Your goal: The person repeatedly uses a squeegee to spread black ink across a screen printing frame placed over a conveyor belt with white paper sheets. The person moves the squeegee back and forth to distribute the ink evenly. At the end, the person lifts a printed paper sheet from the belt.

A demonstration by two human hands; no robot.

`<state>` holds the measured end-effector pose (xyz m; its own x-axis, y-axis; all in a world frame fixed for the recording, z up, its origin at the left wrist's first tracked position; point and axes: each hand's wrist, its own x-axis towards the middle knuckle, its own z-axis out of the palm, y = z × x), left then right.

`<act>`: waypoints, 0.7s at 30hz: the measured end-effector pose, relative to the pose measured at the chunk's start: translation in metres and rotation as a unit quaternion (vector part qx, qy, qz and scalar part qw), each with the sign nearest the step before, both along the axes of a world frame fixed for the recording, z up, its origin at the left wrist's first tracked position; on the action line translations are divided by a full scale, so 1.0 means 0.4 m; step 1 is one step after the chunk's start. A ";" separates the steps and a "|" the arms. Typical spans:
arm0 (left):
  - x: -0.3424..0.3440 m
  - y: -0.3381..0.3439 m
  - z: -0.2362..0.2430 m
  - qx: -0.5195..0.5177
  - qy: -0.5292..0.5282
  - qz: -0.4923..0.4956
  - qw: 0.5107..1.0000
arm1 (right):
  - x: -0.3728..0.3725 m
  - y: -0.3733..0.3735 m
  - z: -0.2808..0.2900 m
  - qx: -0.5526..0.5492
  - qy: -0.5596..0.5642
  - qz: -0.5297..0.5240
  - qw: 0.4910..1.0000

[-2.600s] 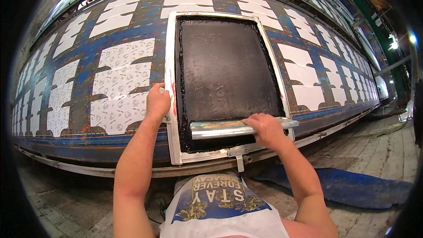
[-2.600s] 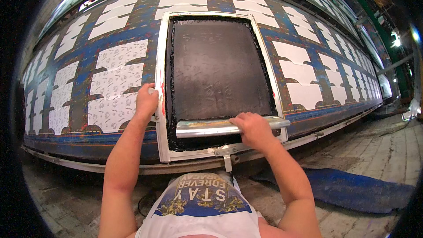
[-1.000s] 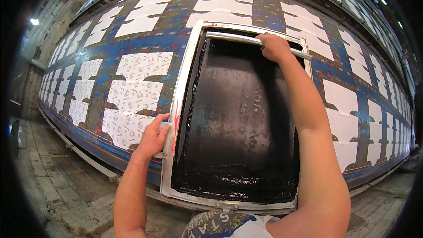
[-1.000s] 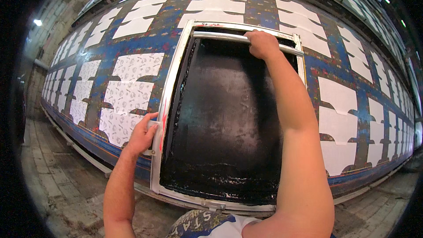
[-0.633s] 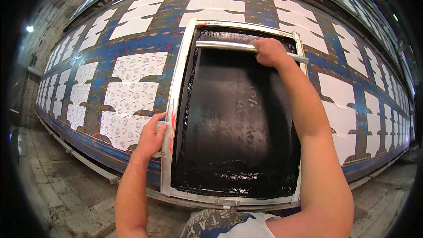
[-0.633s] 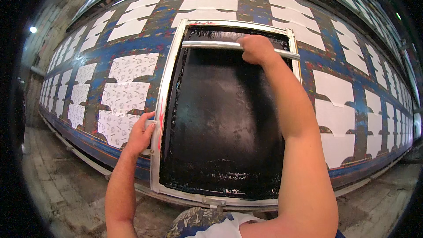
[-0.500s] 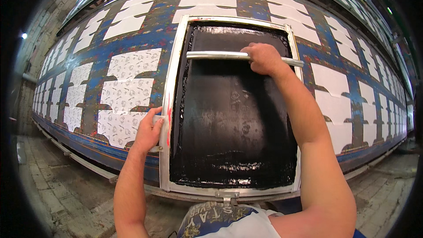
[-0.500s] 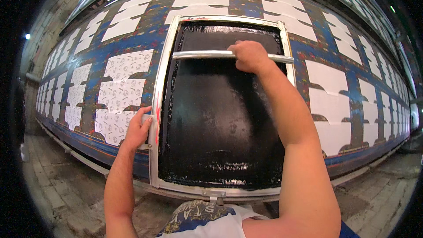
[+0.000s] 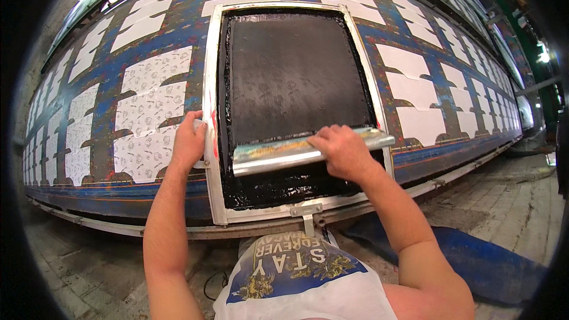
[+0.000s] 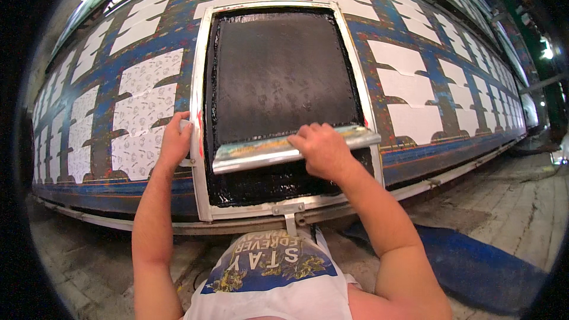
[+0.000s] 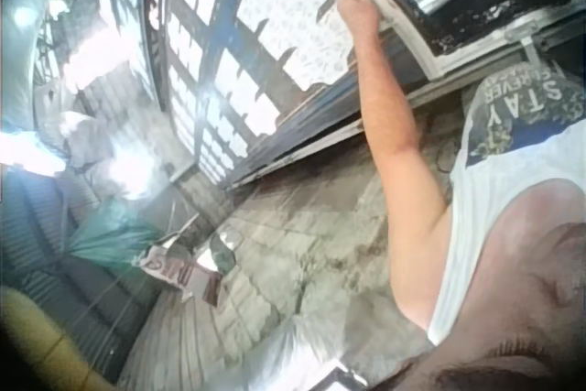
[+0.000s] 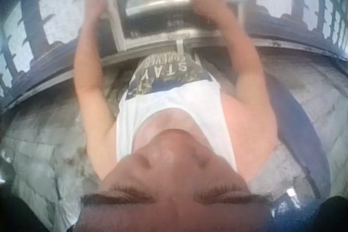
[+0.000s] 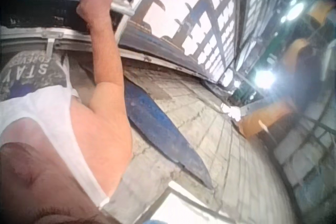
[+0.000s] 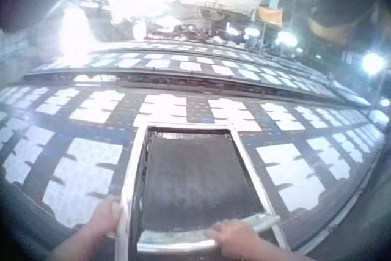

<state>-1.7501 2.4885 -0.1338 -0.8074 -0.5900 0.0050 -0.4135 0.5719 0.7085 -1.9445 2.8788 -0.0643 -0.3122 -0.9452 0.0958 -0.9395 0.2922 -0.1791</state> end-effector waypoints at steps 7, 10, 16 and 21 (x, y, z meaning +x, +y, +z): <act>-0.004 0.000 -0.008 -0.001 0.025 0.004 1.000 | 0.225 0.118 0.025 0.008 -0.001 -0.011 1.000; -0.004 0.002 -0.005 0.029 -0.002 0.022 0.999 | 0.234 0.114 0.042 0.025 -0.025 -0.022 0.999; -0.008 -0.009 -0.027 -0.018 0.046 0.006 0.999 | 0.192 0.088 0.109 0.059 -0.071 -0.038 0.995; -0.005 -0.014 -0.035 -0.019 0.029 0.005 0.999 | 0.268 0.137 0.116 0.045 -0.074 -0.048 0.995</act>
<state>-1.7521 2.4828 -0.1478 -0.7991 -0.5966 0.0744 -0.3785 0.5954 0.7087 -1.8373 2.9337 -0.0178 -0.4062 -0.9129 -0.0410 -0.8714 0.4005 -0.2833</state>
